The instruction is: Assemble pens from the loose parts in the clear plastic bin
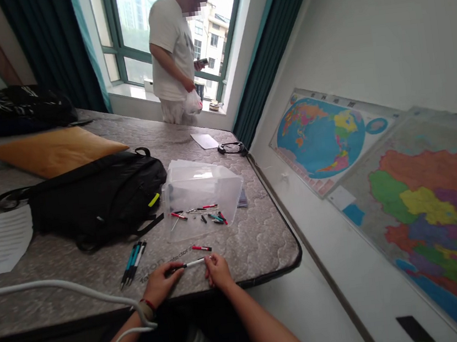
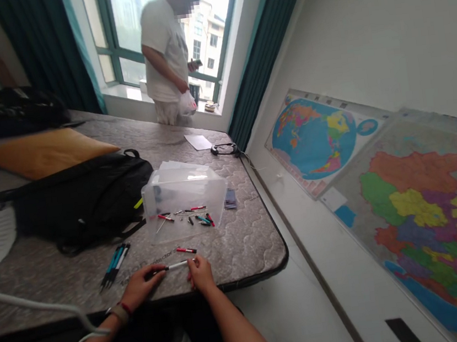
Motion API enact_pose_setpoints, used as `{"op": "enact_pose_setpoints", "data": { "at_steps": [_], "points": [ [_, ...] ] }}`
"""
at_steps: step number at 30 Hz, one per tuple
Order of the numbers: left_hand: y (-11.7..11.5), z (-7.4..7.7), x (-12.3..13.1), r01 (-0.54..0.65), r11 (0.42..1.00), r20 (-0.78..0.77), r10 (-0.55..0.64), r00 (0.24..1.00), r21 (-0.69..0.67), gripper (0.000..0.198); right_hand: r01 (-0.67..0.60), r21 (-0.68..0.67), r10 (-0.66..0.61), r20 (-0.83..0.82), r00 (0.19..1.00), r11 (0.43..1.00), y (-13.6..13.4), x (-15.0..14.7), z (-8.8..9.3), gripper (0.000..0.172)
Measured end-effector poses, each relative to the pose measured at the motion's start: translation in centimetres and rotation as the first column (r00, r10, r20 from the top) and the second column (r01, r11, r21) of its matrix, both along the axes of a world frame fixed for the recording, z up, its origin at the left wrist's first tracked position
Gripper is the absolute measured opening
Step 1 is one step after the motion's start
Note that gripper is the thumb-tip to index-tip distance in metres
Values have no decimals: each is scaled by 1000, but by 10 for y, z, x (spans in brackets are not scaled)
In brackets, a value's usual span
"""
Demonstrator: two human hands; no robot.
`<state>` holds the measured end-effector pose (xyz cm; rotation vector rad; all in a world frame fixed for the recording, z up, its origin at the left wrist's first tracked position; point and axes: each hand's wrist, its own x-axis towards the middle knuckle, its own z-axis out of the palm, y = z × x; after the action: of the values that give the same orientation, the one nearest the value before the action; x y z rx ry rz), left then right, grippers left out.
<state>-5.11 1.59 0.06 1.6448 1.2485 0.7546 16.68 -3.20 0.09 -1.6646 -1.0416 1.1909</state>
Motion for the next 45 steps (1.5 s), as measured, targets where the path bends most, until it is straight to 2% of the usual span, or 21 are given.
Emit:
{"op": "enact_pose_setpoints", "data": {
  "at_steps": [6,11,14,18,21,24,26,28,30,31,33,36,39,41,43,45],
  "points": [
    [4,4,-6,-69,996,75,73,995,-50,48,-67,-48,69,44,997,997,1,1,-1,45],
    [3,8,-5,-93,988,182,115,977,-124,50,-88,-30,89,35,995,996,-1,2,0,47],
    [2,10,-2,-110,974,298,167,940,-196,49,-90,-33,91,34,995,995,-1,3,1,48],
    [4,11,-3,-132,955,457,245,855,-264,52,-81,-58,81,-5,997,995,1,2,1,49],
    [7,8,-8,-174,945,475,293,830,-278,54,-50,-63,50,-6,999,997,3,1,1,50],
    [8,6,-10,-180,954,437,271,857,-239,54,-33,-59,34,14,999,998,3,0,2,48],
    [6,5,-8,-137,976,355,190,915,-171,52,-30,-54,31,32,999,998,3,0,1,46],
    [2,4,-6,-32,998,205,42,978,-51,48,-27,-49,29,48,998,998,4,0,1,44],
    [0,2,-4,99,991,31,-102,994,93,41,-26,-54,29,51,998,998,5,0,1,43],
    [0,1,-4,138,979,-44,-133,990,150,39,-29,-61,32,47,998,998,5,0,1,42],
    [2,0,-6,132,969,-155,-100,983,209,35,-41,-73,44,40,998,996,4,0,1,40],
    [8,0,-11,52,977,-246,1,969,206,32,-81,-96,85,44,995,992,3,3,0,38],
    [11,2,-13,69,975,-295,-5,956,210,31,-167,-136,184,121,975,977,13,10,6,33],
    [10,3,-11,83,967,-318,-2,948,240,31,-190,-93,210,311,927,977,33,16,17,29],
    [9,2,-10,77,959,-326,16,945,271,29,-184,14,144,569,810,983,65,20,33,22],
    [8,-1,-9,73,955,-323,26,946,289,27,-218,56,110,725,680,974,102,21,47,14]
  ]
}}
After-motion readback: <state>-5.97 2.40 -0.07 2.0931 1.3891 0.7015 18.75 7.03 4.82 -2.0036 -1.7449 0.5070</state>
